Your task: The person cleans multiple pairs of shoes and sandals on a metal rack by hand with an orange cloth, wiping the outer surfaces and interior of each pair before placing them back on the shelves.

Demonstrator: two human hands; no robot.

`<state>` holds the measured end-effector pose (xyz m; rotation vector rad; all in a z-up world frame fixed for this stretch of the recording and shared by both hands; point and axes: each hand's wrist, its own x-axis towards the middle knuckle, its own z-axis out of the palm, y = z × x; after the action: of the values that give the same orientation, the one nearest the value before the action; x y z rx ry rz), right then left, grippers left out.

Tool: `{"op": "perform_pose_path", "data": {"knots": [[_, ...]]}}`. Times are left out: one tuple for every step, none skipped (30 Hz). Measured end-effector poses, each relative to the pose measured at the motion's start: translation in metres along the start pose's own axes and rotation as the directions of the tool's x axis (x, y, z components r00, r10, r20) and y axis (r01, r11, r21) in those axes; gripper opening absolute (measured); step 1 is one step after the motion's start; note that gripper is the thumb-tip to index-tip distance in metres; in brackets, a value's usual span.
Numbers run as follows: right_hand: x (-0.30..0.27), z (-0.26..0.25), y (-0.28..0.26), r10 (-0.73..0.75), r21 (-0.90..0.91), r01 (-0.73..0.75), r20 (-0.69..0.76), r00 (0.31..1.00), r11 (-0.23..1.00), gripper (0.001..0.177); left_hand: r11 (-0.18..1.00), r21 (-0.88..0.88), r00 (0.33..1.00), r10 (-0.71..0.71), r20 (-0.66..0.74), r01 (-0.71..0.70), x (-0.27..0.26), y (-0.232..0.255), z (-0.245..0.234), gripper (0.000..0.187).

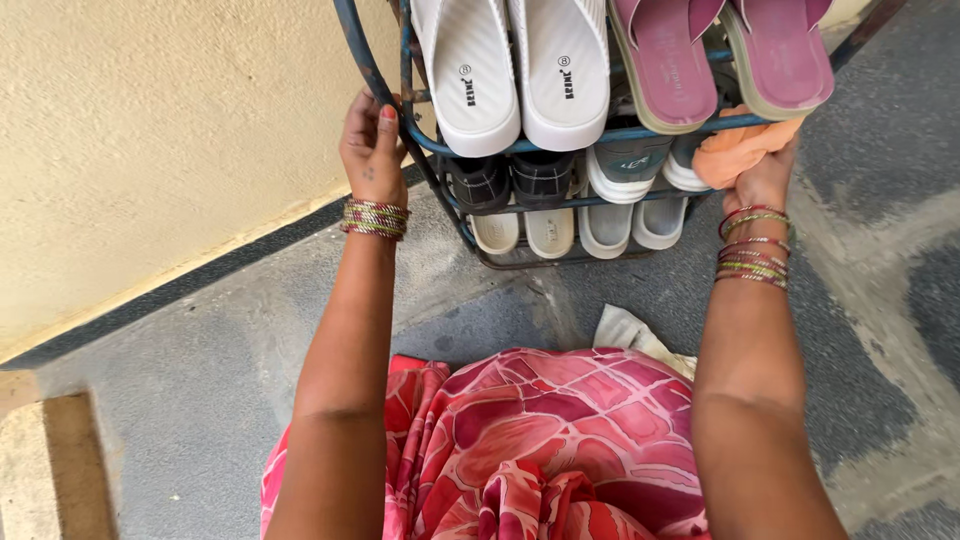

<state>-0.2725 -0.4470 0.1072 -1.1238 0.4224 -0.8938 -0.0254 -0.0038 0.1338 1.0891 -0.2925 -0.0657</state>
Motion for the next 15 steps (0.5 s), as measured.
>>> {"op": "perform_pose_path", "data": {"knots": [[0.006, 0.001, 0.001, 0.019, -0.001, -0.019, 0.015, 1.0, 1.0, 0.023, 1.0, 0.004, 1.0, 0.004, 0.0, -0.004, -0.001, 0.0, -0.001, 0.043], [0.011, 0.003, 0.003, 0.019, 0.004, -0.019, 0.017, 1.0, 1.0, 0.023, 1.0, -0.019, 1.0, 0.016, 0.012, -0.015, -0.003, -0.001, -0.002, 0.042], [0.016, 0.003, 0.003, 0.017, -0.007, -0.017, 0.04, 0.999, 1.0, 0.025, 0.999, -0.044, 0.999, 0.026, 0.024, -0.025, -0.004, -0.002, -0.002, 0.042], [0.019, 0.004, 0.003, 0.016, -0.017, -0.015, 0.063, 0.998, 1.0, 0.028, 0.999, -0.043, 0.999, 0.028, 0.024, -0.027, -0.003, -0.003, -0.002, 0.042], [0.021, 0.004, 0.003, 0.017, -0.017, -0.016, 0.065, 0.998, 1.0, 0.028, 0.998, -0.045, 0.999, 0.034, 0.03, -0.032, -0.004, -0.003, -0.002, 0.042], [0.023, 0.005, 0.003, 0.035, -0.001, -0.035, 0.068, 0.997, 0.999, 0.029, 0.998, -0.047, 0.999, 0.039, 0.036, -0.038, -0.004, -0.003, -0.002, 0.041], [0.023, 0.006, 0.004, 0.054, 0.016, -0.056, 0.072, 0.996, 0.998, 0.029, 0.998, -0.045, 0.999, 0.04, 0.034, -0.039, -0.004, -0.004, -0.001, 0.041], [0.023, 0.006, 0.004, 0.057, 0.017, -0.058, 0.074, 0.996, 0.998, 0.029, 0.999, -0.026, 0.999, 0.036, 0.02, -0.036, -0.002, -0.004, 0.001, 0.041], [0.024, 0.006, 0.001, 0.042, 0.03, -0.044, 0.062, 0.997, 0.999, 0.028, 0.999, -0.008, 0.999, 0.033, 0.007, -0.032, 0.0, -0.004, 0.002, 0.04], [0.021, 0.006, 0.0, 0.036, 0.035, -0.037, 0.041, 0.999, 0.999, 0.026, 0.999, -0.007, 0.999, 0.034, 0.006, -0.033, -0.001, -0.003, 0.001, 0.04], [0.019, 0.008, -0.002, -0.007, 0.043, 0.009, -0.042, 0.999, 0.999, 0.025, 0.999, 0.005, 0.999, 0.034, 0.025, -0.034, -0.001, -0.003, 0.002, 0.041], [0.015, 0.012, -0.005, -0.054, 0.038, 0.06, -0.133, 0.99, 0.997, 0.024, 0.999, 0.018, 0.998, 0.035, 0.045, -0.036, 0.0, -0.002, 0.003, 0.042], [0.005, 0.015, -0.008, -0.099, 0.017, 0.107, -0.268, 0.958, 0.994, 0.023, 0.999, 0.018, 0.998, 0.035, 0.045, -0.036, 0.001, 0.0, 0.002, 0.042], [-0.009, 0.018, -0.011, -0.11, -0.011, 0.115, -0.373, 0.921, 0.993, 0.022, 0.994, 0.107, 1.0, -0.012, 0.001, 0.012, 0.004, 0.002, 0.001, 0.041], [-0.029, 0.022, -0.011, -0.118, -0.07, 0.097, -0.471, 0.874, 0.993, 0.021, 0.979, 0.193, 0.997, -0.063, -0.05, 0.072, 0.003, 0.002, 0.0, 0.041]]}}
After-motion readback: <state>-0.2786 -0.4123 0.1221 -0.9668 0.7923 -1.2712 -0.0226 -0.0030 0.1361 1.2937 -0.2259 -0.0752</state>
